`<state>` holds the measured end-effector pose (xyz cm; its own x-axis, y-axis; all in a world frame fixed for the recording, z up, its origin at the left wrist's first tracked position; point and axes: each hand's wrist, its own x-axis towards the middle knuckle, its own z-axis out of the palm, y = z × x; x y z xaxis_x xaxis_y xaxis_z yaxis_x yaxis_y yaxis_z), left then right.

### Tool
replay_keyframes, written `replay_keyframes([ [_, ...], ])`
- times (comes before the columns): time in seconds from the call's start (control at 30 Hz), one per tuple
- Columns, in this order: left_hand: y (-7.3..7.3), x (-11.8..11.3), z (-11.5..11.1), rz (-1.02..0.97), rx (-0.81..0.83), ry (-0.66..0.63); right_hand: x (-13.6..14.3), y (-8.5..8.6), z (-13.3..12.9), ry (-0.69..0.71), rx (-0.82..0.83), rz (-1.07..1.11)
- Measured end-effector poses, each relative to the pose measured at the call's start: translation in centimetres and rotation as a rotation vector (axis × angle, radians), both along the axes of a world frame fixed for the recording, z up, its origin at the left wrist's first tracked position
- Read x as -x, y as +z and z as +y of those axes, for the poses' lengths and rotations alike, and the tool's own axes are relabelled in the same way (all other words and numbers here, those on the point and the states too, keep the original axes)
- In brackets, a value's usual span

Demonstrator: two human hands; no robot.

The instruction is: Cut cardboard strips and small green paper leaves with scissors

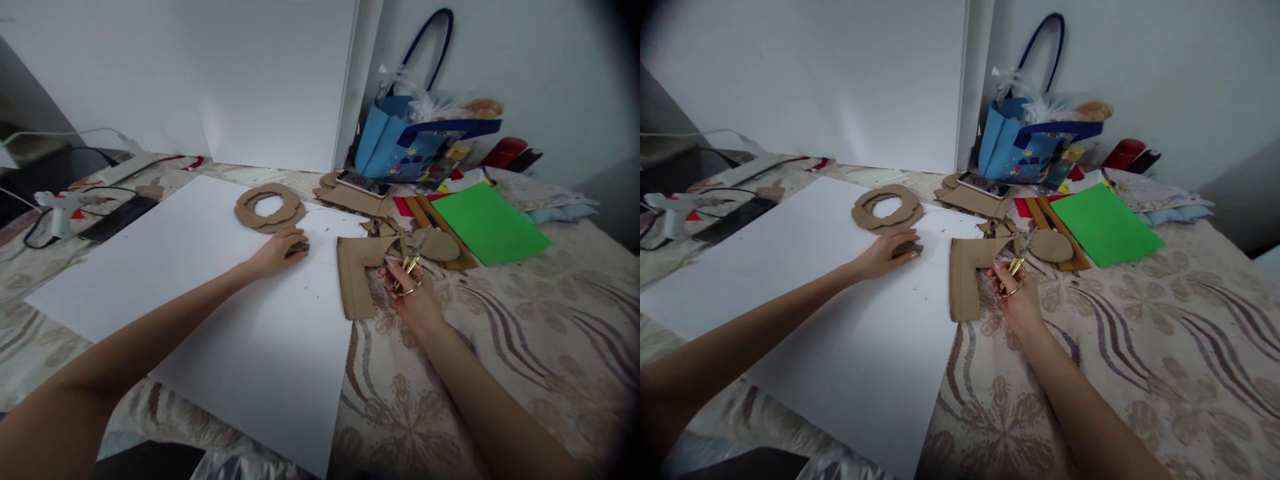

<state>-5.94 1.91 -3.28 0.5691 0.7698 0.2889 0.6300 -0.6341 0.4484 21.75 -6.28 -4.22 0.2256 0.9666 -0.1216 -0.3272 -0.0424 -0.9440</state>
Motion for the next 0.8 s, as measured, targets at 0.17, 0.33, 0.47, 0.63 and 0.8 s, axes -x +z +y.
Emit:
replay_keyframes([
  [0.17,1.7,2.3,-0.5,-0.107,0.016,0.191,-0.1,0.0,0.0,0.006,-0.002,-0.013],
  [0.33,1.8,2.9,-1.1,-0.064,0.032,0.237,0.0,-0.2,-0.1,0.006,0.013,-0.037],
  [0.47,1.3,2.5,-1.5,-0.064,0.02,0.056,0.0,-0.2,-0.1,0.025,0.016,-0.02],
  [0.63,1.0,2.1,-1.1,-0.177,0.108,0.134,0.1,-0.1,-0.1,0.021,0.009,-0.014],
  [0.8,1.0,2.4,-0.2,-0.122,0.151,0.283,0.0,-0.2,-0.2,0.028,0.003,-0.014],
])
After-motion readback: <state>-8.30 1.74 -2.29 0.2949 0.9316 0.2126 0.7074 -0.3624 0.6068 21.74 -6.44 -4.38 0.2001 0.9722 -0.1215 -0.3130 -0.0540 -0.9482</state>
